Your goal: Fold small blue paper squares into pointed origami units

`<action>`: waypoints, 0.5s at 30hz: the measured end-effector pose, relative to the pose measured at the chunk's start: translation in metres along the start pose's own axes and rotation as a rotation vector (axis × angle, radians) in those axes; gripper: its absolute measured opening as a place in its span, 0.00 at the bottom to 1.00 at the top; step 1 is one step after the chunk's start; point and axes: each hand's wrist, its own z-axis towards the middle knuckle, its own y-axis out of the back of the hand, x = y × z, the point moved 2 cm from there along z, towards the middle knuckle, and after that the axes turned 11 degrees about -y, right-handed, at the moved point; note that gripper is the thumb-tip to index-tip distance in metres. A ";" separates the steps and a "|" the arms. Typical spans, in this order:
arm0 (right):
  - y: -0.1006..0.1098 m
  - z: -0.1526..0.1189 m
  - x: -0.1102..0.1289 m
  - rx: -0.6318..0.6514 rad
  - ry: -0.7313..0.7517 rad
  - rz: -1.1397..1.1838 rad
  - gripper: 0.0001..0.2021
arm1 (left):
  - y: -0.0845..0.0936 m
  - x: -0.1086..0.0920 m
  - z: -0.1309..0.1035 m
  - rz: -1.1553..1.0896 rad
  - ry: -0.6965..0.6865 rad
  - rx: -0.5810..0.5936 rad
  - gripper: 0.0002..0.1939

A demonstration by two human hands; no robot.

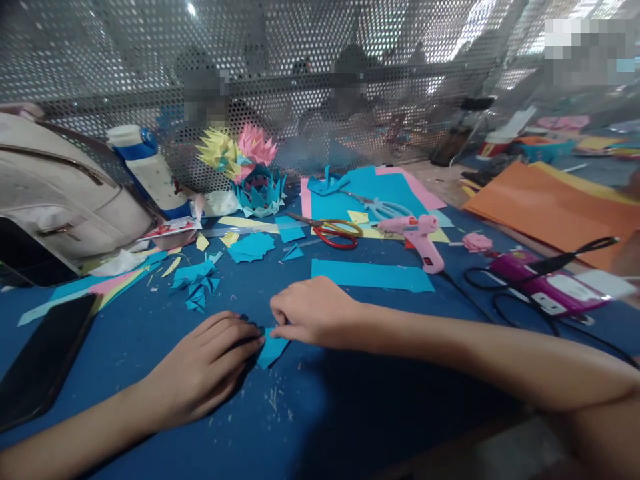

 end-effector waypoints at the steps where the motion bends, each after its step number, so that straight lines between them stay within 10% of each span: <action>1: 0.000 -0.001 0.000 0.030 -0.046 -0.015 0.15 | 0.000 0.000 0.000 -0.001 -0.004 0.004 0.18; 15: 0.007 0.001 0.001 0.131 -0.001 0.166 0.11 | -0.003 0.000 -0.003 0.014 -0.022 0.082 0.19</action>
